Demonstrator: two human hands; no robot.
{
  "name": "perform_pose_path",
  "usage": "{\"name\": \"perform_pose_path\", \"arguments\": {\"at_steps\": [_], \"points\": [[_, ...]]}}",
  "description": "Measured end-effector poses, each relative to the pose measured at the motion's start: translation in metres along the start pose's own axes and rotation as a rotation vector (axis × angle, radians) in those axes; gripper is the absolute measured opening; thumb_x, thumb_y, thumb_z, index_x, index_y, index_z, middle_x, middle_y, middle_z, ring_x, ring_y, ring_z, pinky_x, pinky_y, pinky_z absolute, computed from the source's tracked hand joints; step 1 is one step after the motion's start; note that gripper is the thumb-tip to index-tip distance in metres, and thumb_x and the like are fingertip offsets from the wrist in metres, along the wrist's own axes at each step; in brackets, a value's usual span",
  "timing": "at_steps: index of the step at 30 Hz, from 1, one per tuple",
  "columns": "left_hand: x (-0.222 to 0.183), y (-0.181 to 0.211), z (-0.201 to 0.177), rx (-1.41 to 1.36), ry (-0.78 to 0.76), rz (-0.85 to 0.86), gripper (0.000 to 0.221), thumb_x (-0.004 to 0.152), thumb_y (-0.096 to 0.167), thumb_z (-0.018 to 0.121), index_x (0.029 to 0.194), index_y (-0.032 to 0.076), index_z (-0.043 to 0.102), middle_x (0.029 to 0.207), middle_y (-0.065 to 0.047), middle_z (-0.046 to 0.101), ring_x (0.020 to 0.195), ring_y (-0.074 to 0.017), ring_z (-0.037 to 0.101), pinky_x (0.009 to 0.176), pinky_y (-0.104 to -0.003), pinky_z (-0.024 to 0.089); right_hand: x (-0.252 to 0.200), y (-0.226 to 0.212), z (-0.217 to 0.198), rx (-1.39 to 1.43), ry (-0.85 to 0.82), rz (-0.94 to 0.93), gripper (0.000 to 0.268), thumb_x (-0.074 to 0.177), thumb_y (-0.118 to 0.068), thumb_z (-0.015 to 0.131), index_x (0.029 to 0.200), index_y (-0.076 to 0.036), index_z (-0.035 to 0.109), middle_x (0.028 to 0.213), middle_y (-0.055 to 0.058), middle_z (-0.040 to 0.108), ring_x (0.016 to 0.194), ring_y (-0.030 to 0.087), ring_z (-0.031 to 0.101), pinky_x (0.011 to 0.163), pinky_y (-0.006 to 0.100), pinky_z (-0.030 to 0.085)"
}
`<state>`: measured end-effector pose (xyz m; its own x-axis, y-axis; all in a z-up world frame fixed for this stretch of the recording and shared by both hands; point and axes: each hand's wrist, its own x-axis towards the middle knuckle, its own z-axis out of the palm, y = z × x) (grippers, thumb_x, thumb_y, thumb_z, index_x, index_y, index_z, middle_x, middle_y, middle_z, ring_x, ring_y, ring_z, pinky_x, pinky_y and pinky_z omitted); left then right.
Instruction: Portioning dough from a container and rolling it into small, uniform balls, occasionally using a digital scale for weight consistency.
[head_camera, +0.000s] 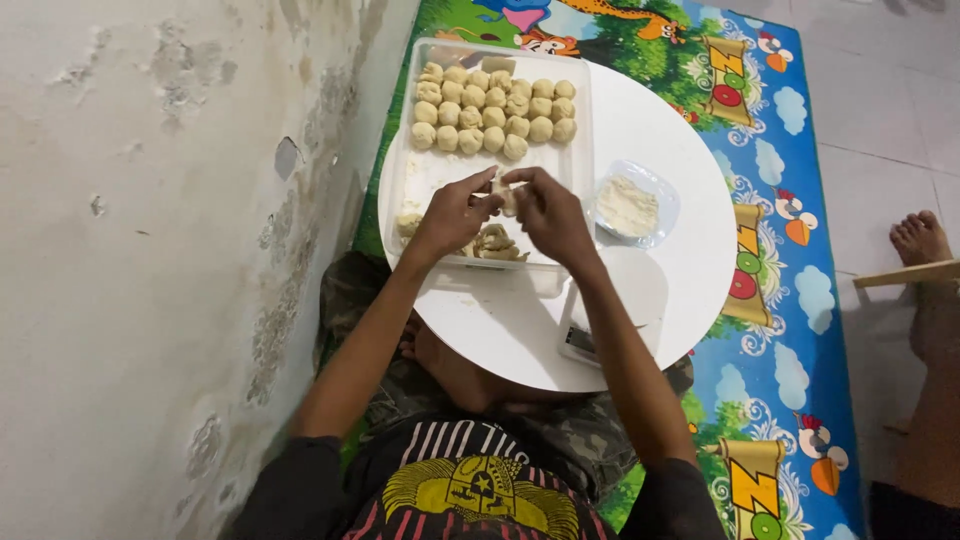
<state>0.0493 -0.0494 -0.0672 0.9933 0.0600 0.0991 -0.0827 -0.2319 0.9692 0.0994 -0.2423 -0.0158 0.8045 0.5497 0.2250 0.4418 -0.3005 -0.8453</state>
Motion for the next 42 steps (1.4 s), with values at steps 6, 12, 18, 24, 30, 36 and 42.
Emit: {"name": "perform_pose_path", "arguments": {"at_steps": [6, 12, 18, 24, 30, 36, 42], "points": [[-0.002, 0.002, -0.005, -0.136, -0.016, -0.033, 0.048, 0.096, 0.015, 0.076, 0.140, 0.003, 0.061, 0.115, -0.021, 0.072, 0.080, -0.0213, 0.077, 0.076, -0.033, 0.064, -0.018, -0.011, 0.004, 0.161, -0.082, 0.012, 0.050, 0.097, -0.003, 0.068, 0.144, -0.009, 0.050, 0.109, 0.020, 0.066, 0.085, 0.028, 0.068, 0.074, 0.041, 0.059], [-0.010, 0.016, -0.001, 0.147, 0.031, -0.012, 0.022, 0.089, 0.026, 0.082, 0.102, 0.009, 0.076, 0.086, -0.010, 0.075, 0.072, -0.0208, 0.075, 0.069, -0.035, 0.057, -0.023, -0.005, 0.010, -0.137, -0.060, 0.024, 0.071, 0.083, -0.020, 0.086, 0.147, -0.007, 0.056, 0.082, 0.012, 0.066, 0.074, 0.027, 0.065, 0.072, 0.045, 0.053], [-0.009, 0.004, -0.005, 0.357, 0.074, 0.011, 0.043, 0.096, 0.054, 0.070, 0.079, 0.014, 0.071, 0.062, -0.008, 0.064, 0.061, -0.0247, 0.066, 0.065, -0.038, 0.050, -0.025, 0.006, 0.017, -0.341, -0.043, -0.129, 0.029, 0.092, -0.019, 0.074, 0.115, -0.003, 0.069, 0.080, 0.011, 0.066, 0.074, 0.032, 0.069, 0.071, 0.046, 0.056], [-0.017, 0.034, -0.002, 0.264, -0.095, -0.034, 0.054, 0.113, 0.047, 0.038, 0.099, 0.008, 0.072, 0.078, -0.017, 0.072, 0.068, -0.0315, 0.069, 0.068, -0.045, 0.054, -0.026, 0.030, 0.026, -0.424, 0.071, -0.156, 0.030, 0.100, -0.029, 0.063, 0.077, -0.010, 0.058, 0.062, 0.007, 0.050, 0.060, 0.031, 0.062, 0.059, 0.041, 0.051], [-0.025, 0.051, 0.000, 0.261, -0.225, 0.062, 0.079, 0.090, 0.025, 0.079, 0.157, 0.007, 0.041, 0.122, -0.032, 0.062, 0.090, -0.0403, 0.069, 0.080, -0.050, 0.059, -0.026, 0.008, 0.024, -0.499, 0.170, -0.181, 0.034, 0.101, -0.023, 0.056, 0.069, -0.010, 0.053, 0.056, 0.008, 0.046, 0.053, 0.030, 0.059, 0.051, 0.040, 0.048], [-0.025, 0.039, -0.002, 0.289, -0.076, 0.232, 0.032, 0.098, 0.013, 0.067, 0.130, 0.013, 0.062, 0.081, -0.021, 0.071, 0.077, -0.0387, 0.073, 0.071, -0.049, 0.056, -0.030, -0.036, 0.005, -0.230, -0.068, -0.029, 0.052, 0.111, -0.034, 0.033, 0.079, -0.003, 0.058, 0.067, 0.023, 0.060, 0.066, 0.042, 0.066, 0.062, 0.048, 0.052], [-0.019, 0.019, 0.003, 0.468, 0.077, 0.276, 0.012, 0.100, 0.015, 0.054, 0.094, 0.013, 0.065, 0.068, -0.018, 0.068, 0.070, -0.0419, 0.071, 0.069, -0.049, 0.057, -0.034, -0.029, 0.004, -0.221, -0.185, -0.011, 0.046, 0.099, -0.042, 0.059, 0.090, 0.002, 0.062, 0.080, 0.029, 0.064, 0.080, 0.049, 0.066, 0.070, 0.059, 0.051]]}}
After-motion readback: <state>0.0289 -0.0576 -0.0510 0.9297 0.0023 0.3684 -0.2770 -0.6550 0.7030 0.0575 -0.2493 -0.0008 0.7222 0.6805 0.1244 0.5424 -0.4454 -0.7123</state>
